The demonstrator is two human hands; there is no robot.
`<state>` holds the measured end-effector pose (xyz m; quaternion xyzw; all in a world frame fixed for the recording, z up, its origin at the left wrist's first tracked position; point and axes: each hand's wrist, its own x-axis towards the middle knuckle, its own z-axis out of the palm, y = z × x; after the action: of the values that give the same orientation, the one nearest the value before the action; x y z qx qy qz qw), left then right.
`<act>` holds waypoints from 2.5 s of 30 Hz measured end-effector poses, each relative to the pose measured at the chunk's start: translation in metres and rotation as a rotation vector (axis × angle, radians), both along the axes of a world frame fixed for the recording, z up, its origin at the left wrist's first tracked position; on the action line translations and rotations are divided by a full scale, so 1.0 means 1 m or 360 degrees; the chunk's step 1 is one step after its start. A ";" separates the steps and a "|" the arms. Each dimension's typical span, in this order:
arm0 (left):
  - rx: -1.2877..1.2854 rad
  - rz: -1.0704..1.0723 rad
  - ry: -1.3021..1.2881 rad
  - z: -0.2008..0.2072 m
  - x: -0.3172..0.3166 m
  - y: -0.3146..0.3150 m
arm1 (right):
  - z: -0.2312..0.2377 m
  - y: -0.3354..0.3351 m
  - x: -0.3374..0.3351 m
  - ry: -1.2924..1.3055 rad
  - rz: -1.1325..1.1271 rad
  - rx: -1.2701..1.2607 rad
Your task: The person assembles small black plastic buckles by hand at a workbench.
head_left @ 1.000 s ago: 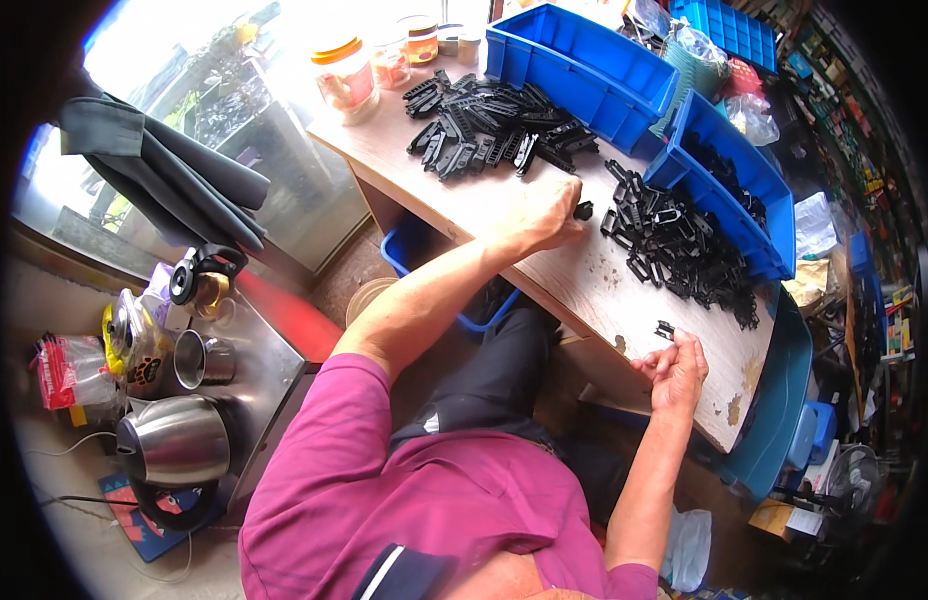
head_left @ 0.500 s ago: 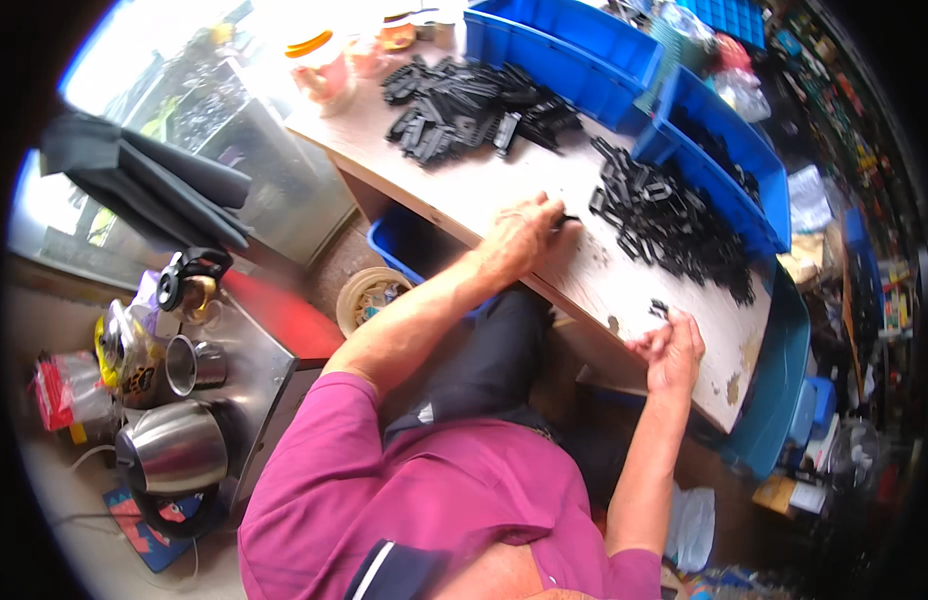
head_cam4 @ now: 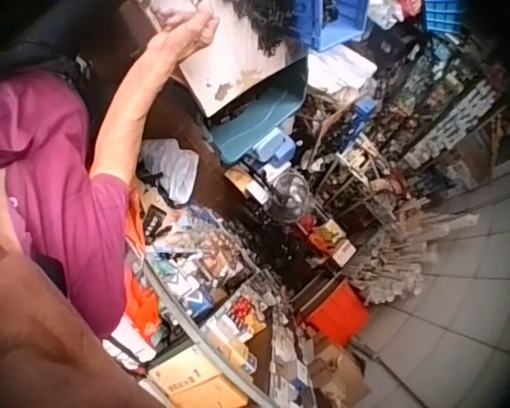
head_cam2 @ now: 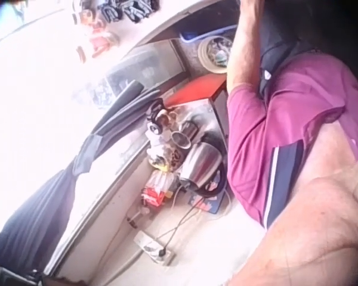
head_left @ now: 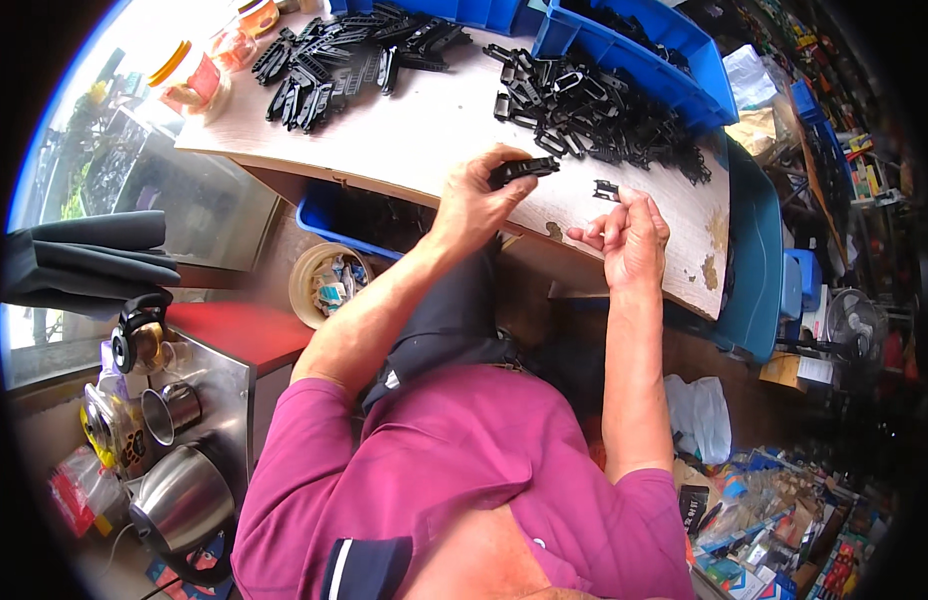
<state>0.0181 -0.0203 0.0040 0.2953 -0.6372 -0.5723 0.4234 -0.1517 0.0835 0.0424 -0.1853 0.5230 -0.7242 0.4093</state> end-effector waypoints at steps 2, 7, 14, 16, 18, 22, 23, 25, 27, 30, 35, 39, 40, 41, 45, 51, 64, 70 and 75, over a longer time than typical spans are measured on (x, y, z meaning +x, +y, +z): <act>-0.0126 0.0036 0.0182 -0.003 -0.012 0.007 | 0.004 -0.002 0.003 0.0030 0.0032 -0.0025; 0.0199 -0.0135 0.0100 0.001 -0.023 0.015 | -0.001 -0.008 0.009 0.0109 -0.0007 -0.0040; 0.0097 -0.0313 -0.0171 -0.001 -0.022 0.013 | -0.011 -0.012 0.015 0.0166 0.0129 -0.0030; 0.0035 -0.0343 -0.0228 0.002 -0.020 0.012 | -0.012 -0.013 0.018 0.0154 0.0125 -0.0015; -0.0051 -0.0349 -0.0257 0.004 -0.020 0.013 | -0.015 -0.012 0.016 0.0172 0.0131 -0.0005; -0.0185 -0.0212 -0.0179 0.009 -0.022 0.018 | -0.018 -0.012 0.020 0.0182 0.0101 0.0019; -0.0016 -0.0225 -0.0176 0.013 -0.021 0.018 | -0.016 -0.012 0.023 0.0131 0.0093 0.0026; -0.0078 -0.0117 -0.0136 0.014 -0.024 0.020 | -0.018 -0.013 0.026 0.0040 0.0068 0.0007; -0.0023 -0.0092 -0.0086 0.010 -0.026 0.022 | -0.022 -0.014 0.024 0.0093 0.0050 0.0074; 0.0088 -0.0038 -0.0062 0.006 -0.026 0.020 | -0.022 -0.017 0.025 0.0213 0.0024 0.0146; 0.0115 0.0088 0.0038 -0.001 -0.023 0.018 | -0.005 -0.018 0.018 0.0107 0.0087 0.0232; 0.0392 0.0052 0.0167 0.010 -0.022 0.017 | 0.001 -0.031 -0.009 0.0250 -0.0035 0.0398; 0.0515 0.0023 0.0180 0.013 -0.021 0.019 | 0.003 -0.035 -0.014 0.0315 -0.0112 0.0452; 0.0513 0.0017 0.0188 0.012 -0.022 0.019 | 0.004 -0.039 -0.019 0.0345 -0.0137 0.0510; 0.0475 0.0011 0.0240 0.005 -0.018 0.016 | 0.003 -0.055 -0.032 0.0613 -0.0120 0.0727; 0.0416 -0.0025 0.0213 0.005 -0.018 0.014 | -0.007 -0.068 -0.040 0.0849 -0.0112 0.0933; 0.0428 -0.0026 0.0225 0.001 -0.016 0.015 | -0.008 -0.067 -0.040 0.0956 -0.0002 0.1007; 0.0473 -0.0026 0.0323 0.002 -0.017 0.015 | -0.007 -0.061 -0.042 0.0791 0.0053 0.0876; 0.0498 -0.0030 0.0352 0.000 -0.018 0.014 | 0.000 -0.052 -0.042 0.0580 0.0130 0.0759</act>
<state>0.0005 -0.0063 0.0042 0.2868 -0.4926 -0.6974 0.4344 -0.1940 0.0318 0.0426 -0.2317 0.7352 -0.5189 0.3695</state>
